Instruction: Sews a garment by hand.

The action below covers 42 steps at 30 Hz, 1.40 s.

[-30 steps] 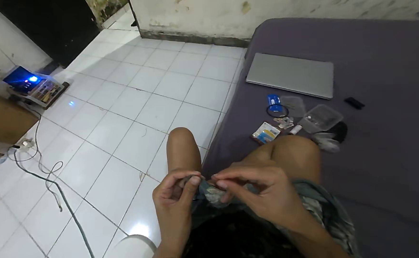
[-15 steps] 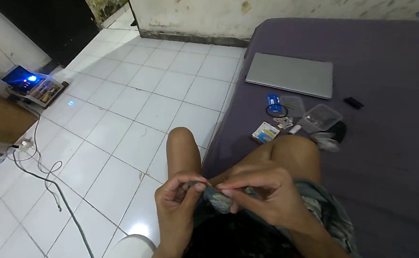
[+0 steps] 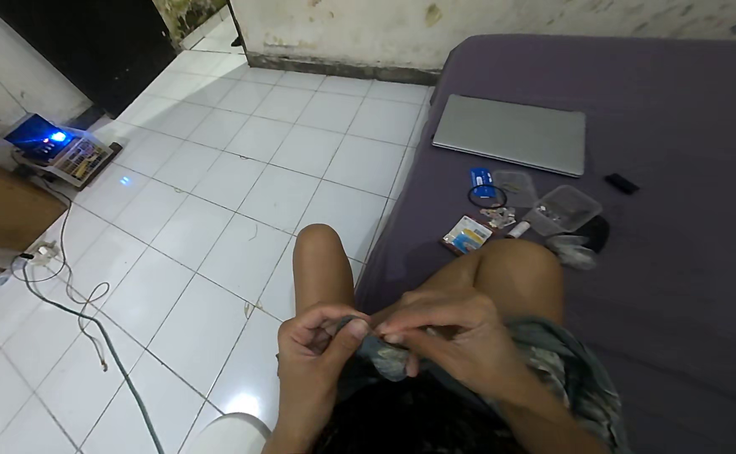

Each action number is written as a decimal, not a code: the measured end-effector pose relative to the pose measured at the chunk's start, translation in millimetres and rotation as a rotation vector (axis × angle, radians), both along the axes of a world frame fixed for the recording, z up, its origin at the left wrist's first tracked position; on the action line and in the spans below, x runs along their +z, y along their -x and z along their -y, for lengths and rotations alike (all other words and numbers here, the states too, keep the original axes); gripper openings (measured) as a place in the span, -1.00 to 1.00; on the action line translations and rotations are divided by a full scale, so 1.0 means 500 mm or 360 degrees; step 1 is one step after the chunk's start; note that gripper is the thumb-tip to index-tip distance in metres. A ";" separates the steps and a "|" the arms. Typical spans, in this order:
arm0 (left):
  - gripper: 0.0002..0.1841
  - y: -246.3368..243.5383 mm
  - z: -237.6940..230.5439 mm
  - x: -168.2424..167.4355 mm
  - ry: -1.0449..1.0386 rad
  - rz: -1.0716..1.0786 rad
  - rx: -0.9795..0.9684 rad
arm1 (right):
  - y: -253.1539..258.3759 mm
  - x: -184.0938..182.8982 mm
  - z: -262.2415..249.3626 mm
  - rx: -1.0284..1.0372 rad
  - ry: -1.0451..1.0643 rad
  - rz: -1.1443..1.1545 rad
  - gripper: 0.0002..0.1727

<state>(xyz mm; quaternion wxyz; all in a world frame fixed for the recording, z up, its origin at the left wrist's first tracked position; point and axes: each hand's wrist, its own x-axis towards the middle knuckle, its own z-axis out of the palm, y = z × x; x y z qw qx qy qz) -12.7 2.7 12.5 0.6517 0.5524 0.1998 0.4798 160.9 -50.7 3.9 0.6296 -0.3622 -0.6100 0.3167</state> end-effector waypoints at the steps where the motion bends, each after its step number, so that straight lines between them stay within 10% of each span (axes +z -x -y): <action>1: -0.85 -0.001 0.000 -0.001 0.0013 0.0004 -0.0015 | 0.001 -0.001 -0.001 -0.0001 0.0019 -0.0007 -0.84; 42: -0.89 -0.015 0.003 -0.009 0.0291 0.0063 0.0011 | 0.020 -0.013 -0.012 0.0044 0.0327 -0.0402 -0.92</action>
